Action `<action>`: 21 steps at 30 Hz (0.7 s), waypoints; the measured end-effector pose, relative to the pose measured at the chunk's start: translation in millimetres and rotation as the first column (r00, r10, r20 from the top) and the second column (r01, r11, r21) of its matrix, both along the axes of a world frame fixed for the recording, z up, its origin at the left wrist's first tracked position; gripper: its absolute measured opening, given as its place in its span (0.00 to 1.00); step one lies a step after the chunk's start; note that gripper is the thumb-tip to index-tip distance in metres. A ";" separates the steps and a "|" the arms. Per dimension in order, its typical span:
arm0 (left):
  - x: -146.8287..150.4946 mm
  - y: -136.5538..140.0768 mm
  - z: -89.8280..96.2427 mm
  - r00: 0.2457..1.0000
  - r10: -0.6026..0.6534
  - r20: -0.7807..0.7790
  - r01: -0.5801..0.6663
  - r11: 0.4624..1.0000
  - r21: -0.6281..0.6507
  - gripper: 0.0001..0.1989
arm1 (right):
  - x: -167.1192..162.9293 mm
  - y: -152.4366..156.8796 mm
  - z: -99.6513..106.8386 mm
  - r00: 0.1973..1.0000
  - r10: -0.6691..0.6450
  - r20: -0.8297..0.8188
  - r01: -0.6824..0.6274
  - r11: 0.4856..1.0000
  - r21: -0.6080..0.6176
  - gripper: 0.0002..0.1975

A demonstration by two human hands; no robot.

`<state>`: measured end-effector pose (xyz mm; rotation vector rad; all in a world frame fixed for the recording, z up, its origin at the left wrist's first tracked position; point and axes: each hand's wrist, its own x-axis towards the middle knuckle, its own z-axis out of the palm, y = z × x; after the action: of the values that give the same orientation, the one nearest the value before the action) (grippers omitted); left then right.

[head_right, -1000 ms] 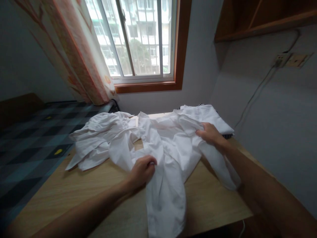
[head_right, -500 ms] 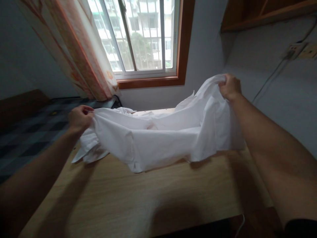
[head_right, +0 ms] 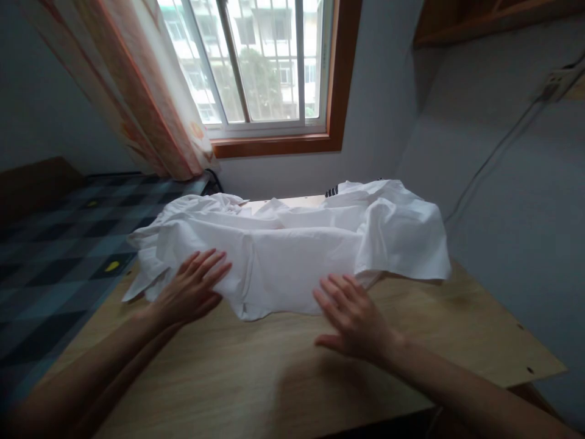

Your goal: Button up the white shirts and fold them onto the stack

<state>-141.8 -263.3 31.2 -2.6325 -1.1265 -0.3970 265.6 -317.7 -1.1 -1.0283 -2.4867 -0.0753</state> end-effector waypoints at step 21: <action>44.8 -52.4 127.3 0.984 0.114 0.136 0.072 0.442 -0.894 0.14 | 94.3 -2.8 100.9 0.912 -0.238 -0.333 -0.032 0.769 -0.638 0.16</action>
<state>-97.0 -315.7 158.4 -3.5280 -1.8273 0.0482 359.9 -320.5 99.8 -1.2804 -2.0873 0.9189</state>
